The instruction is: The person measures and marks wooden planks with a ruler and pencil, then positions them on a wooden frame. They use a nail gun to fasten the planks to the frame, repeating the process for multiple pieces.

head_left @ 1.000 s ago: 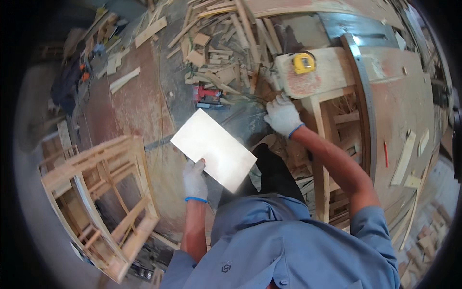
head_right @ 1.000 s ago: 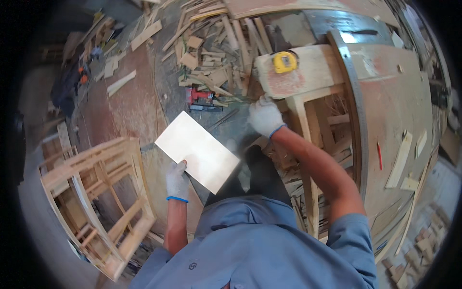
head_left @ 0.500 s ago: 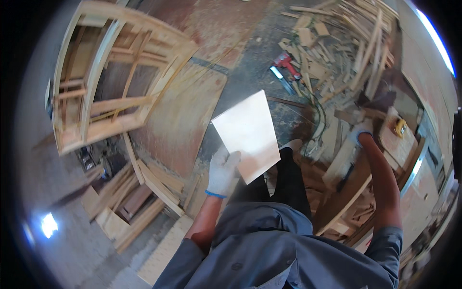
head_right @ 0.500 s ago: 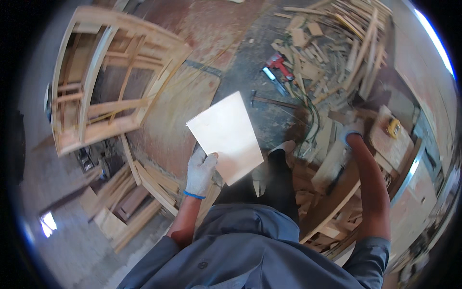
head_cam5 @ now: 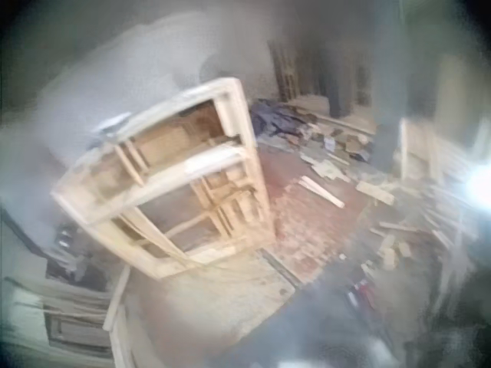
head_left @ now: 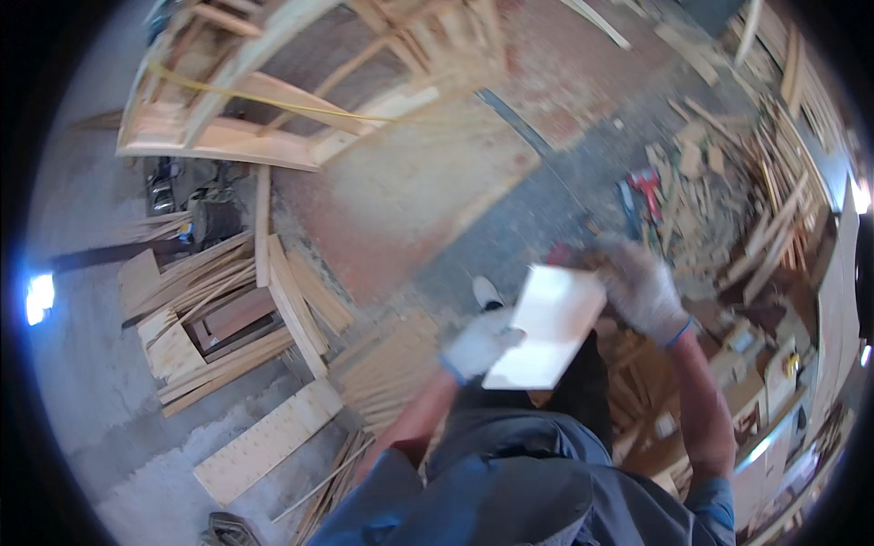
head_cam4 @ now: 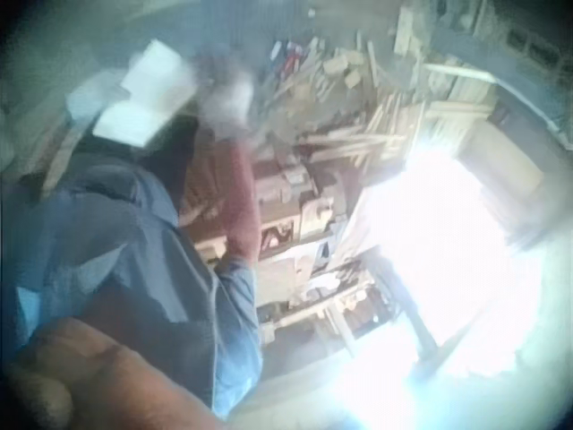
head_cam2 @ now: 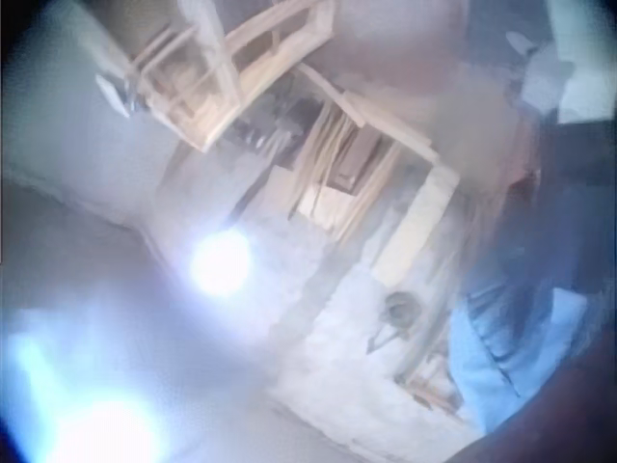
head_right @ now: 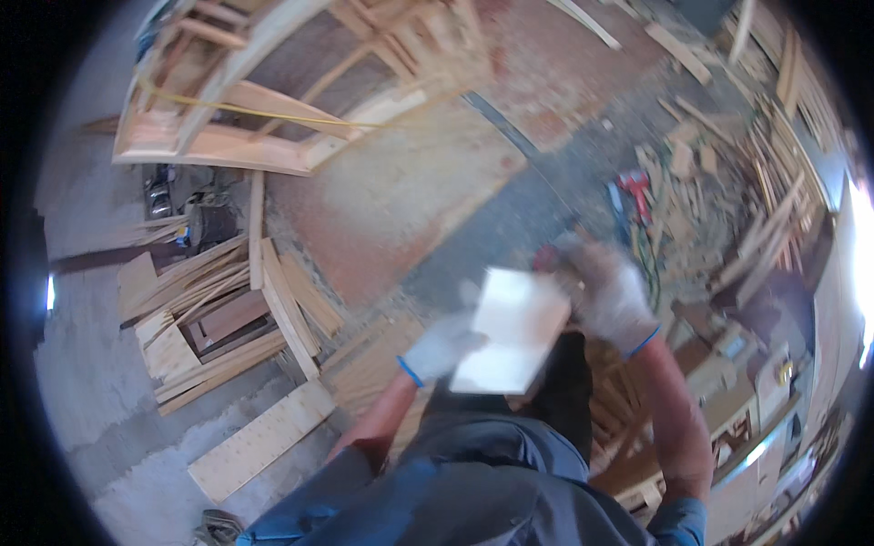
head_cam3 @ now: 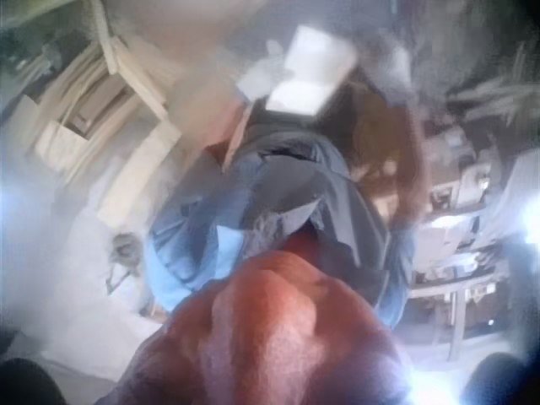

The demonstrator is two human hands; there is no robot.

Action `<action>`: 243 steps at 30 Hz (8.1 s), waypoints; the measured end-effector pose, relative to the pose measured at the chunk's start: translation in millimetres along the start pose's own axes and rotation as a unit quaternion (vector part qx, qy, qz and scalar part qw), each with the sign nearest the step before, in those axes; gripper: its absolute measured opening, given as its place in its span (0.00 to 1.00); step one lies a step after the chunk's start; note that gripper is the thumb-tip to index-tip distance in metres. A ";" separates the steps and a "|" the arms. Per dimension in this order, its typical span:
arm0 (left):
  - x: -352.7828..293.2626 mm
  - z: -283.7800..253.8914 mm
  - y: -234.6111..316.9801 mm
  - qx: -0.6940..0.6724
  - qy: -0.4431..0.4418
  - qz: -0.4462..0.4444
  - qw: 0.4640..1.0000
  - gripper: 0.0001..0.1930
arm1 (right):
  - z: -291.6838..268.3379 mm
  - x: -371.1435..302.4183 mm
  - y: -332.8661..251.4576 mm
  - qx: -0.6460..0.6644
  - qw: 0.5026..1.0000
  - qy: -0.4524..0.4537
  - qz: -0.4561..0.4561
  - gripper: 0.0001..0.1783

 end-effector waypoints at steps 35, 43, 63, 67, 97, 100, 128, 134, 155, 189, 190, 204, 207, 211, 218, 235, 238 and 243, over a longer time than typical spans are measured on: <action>-102.0 -696.1 -55.1 -0.445 0.694 0.040 0.565 0.21 | 559.3 372.0 -477.4 0.260 0.952 -0.158 0.037 0.24; -94.1 -984.0 -35.6 -0.326 0.674 0.184 0.637 0.21 | 586.8 425.5 -664.8 0.167 0.973 -0.108 -0.118 0.36; 213.7 -1323.3 211.6 -0.162 0.263 0.321 0.895 0.21 | 605.1 544.8 -826.8 -0.025 0.968 0.182 -0.168 0.10; 258.4 -1335.0 235.2 -0.082 0.224 0.346 0.907 0.20 | 608.0 560.2 -832.9 -0.057 0.963 0.227 -0.136 0.10; 323.9 -1344.9 243.1 0.148 -0.171 0.384 0.895 0.36 | 691.6 555.2 -889.6 -0.174 0.876 0.450 -0.021 0.30; 325.7 -1338.1 245.0 0.161 -0.155 0.394 0.891 0.36 | 695.4 556.1 -894.9 -0.180 0.861 0.476 0.005 0.27; 348.0 -1337.9 171.0 -0.217 -0.307 0.266 0.888 0.32 | 709.0 543.1 -869.9 -0.008 0.718 0.660 0.220 0.38; 338.6 -1332.1 162.7 -0.236 -0.237 0.285 0.898 0.31 | 710.1 547.8 -875.4 -0.013 0.718 0.655 0.236 0.36; 355.5 -1319.9 168.9 -0.149 -0.148 0.390 0.897 0.39 | 712.3 563.0 -877.1 0.007 0.689 0.682 0.245 0.32; 223.7 -1240.8 254.4 0.339 -0.257 0.717 0.552 0.23 | 488.6 555.3 -793.7 -0.383 0.683 0.616 0.085 0.28; 224.8 -1241.4 253.7 0.337 -0.255 0.715 0.557 0.22 | 469.4 564.8 -782.6 -0.408 0.679 0.603 0.095 0.28; 232.5 -1247.2 250.7 0.299 -0.208 0.743 0.562 0.20 | 388.4 703.9 -742.7 -0.513 0.769 0.368 0.101 0.25; 229.3 -1246.5 252.9 0.298 -0.216 0.739 0.564 0.20 | 372.8 714.2 -755.9 -0.549 0.782 0.265 0.127 0.29; 229.4 -1253.1 250.2 0.292 -0.214 0.752 0.551 0.20 | 356.1 715.1 -803.4 -0.520 0.799 0.284 0.097 0.16; 237.9 -1248.7 244.7 0.286 -0.220 0.761 0.539 0.21 | 416.8 659.8 -934.7 -0.266 0.872 0.294 0.287 0.14; 231.4 -1249.9 246.9 0.301 -0.204 0.758 0.541 0.22 | 488.9 556.3 -938.6 -0.479 0.815 0.326 0.003 0.12; 232.2 -1245.1 243.2 0.293 -0.216 0.762 0.536 0.20 | 418.1 486.6 -849.4 -0.312 0.851 0.378 0.187 0.12; 235.4 -1250.1 245.7 0.313 -0.214 0.730 0.569 0.18 | 482.9 475.8 -884.9 0.026 0.926 0.356 0.120 0.28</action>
Point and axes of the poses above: each hand's wrist, its own x-axis towards the middle knuckle, its own z-axis out of the palm, y = z × x, the point moved 5 cm from there along x, towards the middle knuckle, and after that the axes turned 13 degrees about y, right-handed, at the moved point
